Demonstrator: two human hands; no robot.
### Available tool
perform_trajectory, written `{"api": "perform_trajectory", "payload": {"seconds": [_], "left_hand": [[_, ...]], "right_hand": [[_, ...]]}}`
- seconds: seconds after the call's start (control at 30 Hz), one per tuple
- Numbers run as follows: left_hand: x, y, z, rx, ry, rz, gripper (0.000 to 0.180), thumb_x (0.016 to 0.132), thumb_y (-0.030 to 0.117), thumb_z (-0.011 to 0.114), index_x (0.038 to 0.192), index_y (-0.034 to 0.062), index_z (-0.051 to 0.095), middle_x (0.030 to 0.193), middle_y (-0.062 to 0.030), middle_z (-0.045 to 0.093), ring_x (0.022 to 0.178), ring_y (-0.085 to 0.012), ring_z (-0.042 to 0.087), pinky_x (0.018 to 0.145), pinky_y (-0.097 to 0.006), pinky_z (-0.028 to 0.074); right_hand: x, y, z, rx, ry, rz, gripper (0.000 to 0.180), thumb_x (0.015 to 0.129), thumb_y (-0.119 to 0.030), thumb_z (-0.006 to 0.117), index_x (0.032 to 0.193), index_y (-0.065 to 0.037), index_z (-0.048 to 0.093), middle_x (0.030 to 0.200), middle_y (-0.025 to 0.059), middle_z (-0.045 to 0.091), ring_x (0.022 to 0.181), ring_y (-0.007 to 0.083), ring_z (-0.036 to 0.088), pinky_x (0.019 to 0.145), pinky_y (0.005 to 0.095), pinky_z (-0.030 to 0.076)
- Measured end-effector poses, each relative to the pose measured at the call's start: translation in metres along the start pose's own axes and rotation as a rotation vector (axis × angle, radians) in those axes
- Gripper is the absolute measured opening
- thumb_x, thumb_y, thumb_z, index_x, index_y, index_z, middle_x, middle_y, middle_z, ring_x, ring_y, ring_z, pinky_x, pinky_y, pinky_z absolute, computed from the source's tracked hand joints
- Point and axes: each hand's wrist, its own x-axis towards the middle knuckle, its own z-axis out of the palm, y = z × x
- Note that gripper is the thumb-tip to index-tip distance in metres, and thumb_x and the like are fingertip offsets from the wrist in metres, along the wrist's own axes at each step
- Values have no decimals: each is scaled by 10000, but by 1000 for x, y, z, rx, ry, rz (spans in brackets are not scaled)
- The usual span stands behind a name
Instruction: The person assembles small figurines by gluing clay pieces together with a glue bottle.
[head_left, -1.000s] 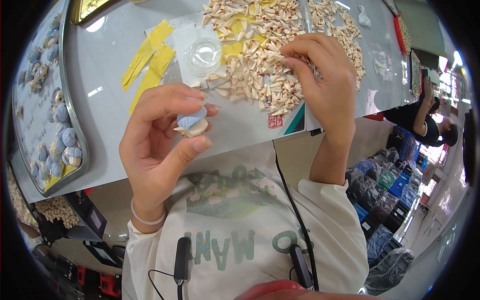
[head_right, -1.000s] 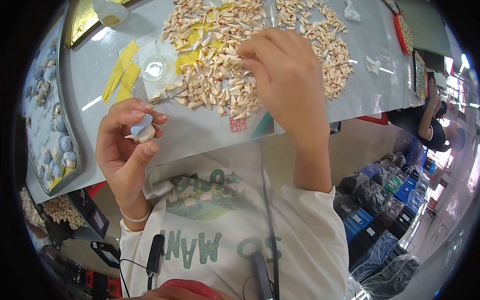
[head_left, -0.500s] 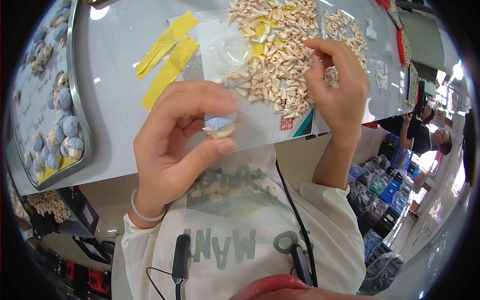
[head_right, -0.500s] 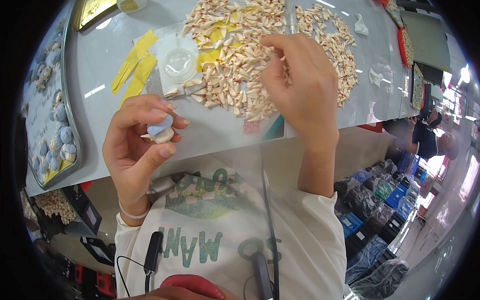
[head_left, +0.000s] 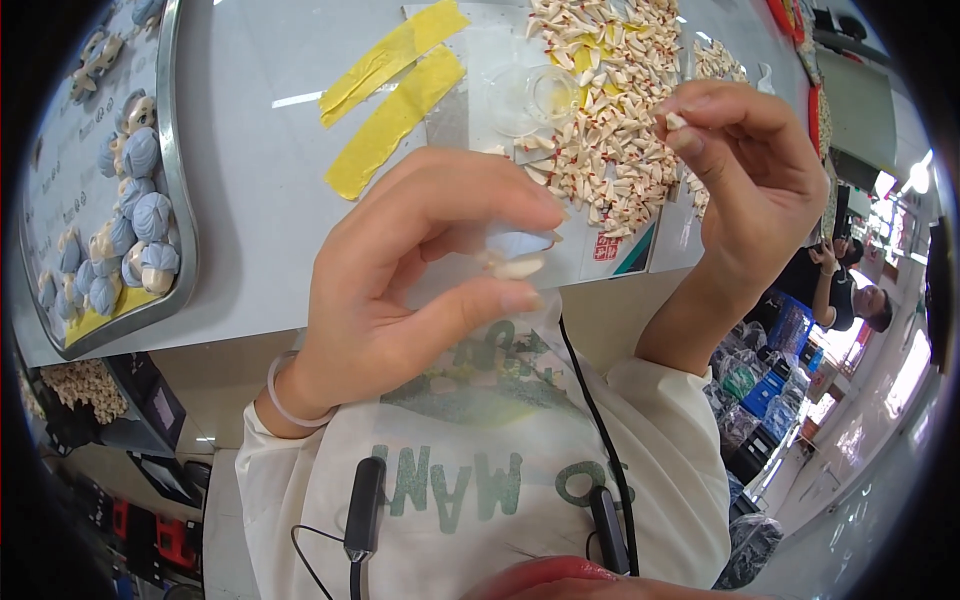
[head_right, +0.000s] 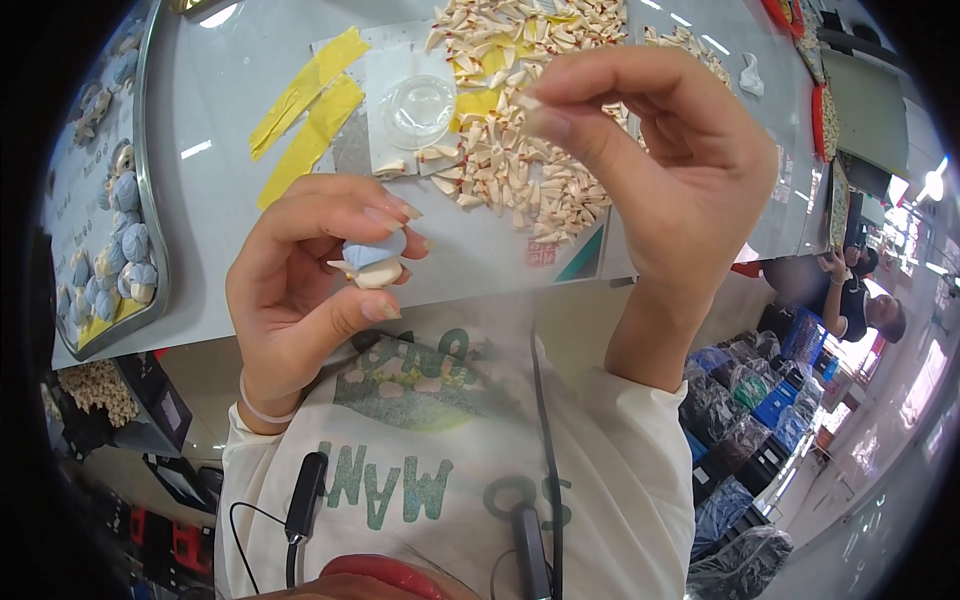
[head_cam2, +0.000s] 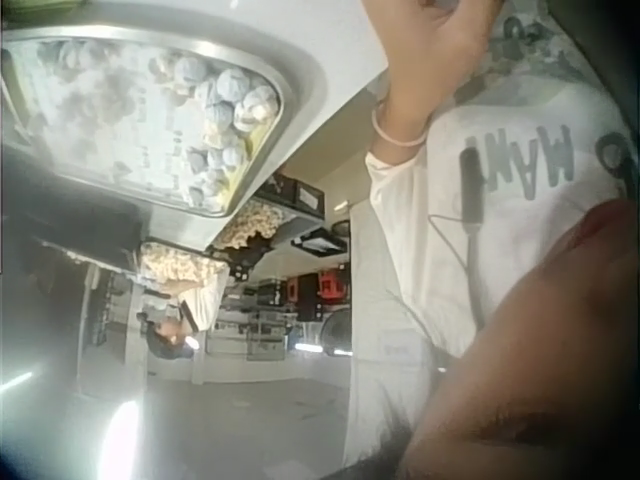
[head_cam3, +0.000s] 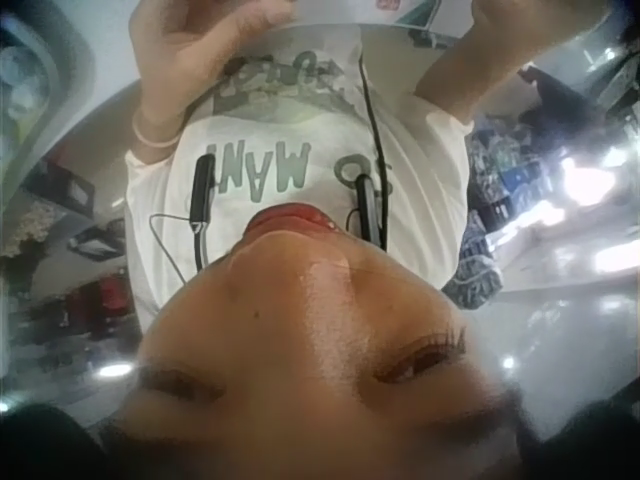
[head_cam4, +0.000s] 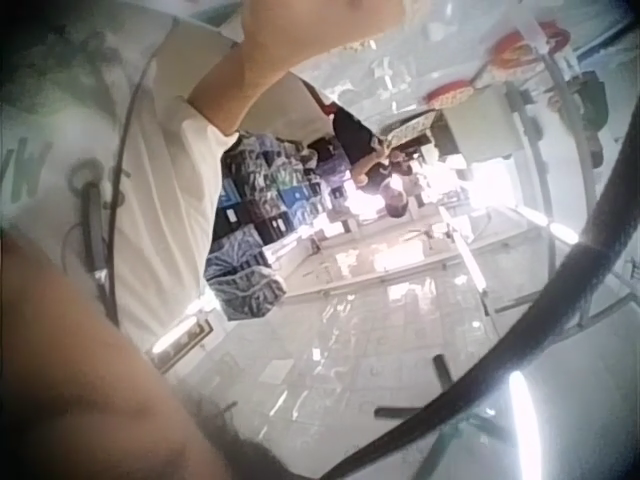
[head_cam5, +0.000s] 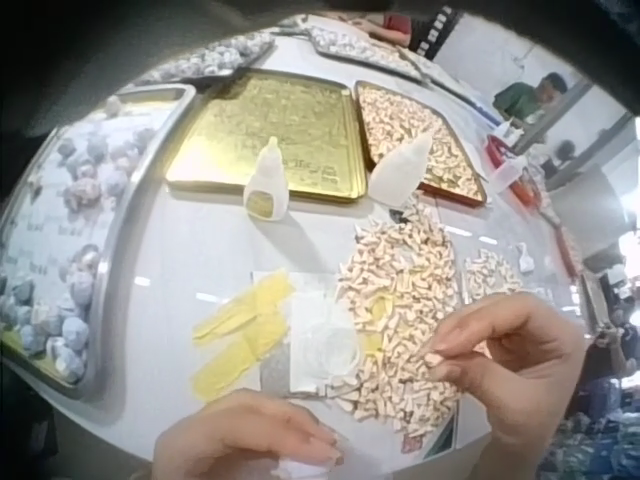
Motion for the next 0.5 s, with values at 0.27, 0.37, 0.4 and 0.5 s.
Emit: {"api": "perform_trajectory", "payload": {"seconds": [0.27,0.37,0.4,0.5], "left_hand": [[1,-4,2,-128,3,61,344,671,18,661,964,-30,487,969,-173,519,888,-227,536,739,-299,470],[-2,-3,4,-253,70,43,353,676,14,659,976,-27,478,956,-167,521,891,-230,536,740,-299,465],[-2,-3,3,-255,69,43,353,676,14,659,976,-27,478,956,-167,521,891,-230,536,740,-299,465],[3,-6,-5,-154,6,101,355,673,34,669,965,-28,477,964,-162,513,890,-233,537,741,-298,465]], "right_hand": [[31,-14,34,-532,-243,-202,165,600,119,607,733,25,577,767,95,573,718,156,540,622,229,425],[31,-32,44,-791,-282,-231,174,575,114,609,706,4,576,750,77,567,703,163,532,613,229,415],[30,-36,45,-868,-303,-214,180,565,111,610,699,-4,575,744,70,564,697,166,531,612,228,415],[31,-36,51,-892,-278,-272,192,545,110,611,694,-2,570,741,72,560,695,168,528,599,223,411]]}}
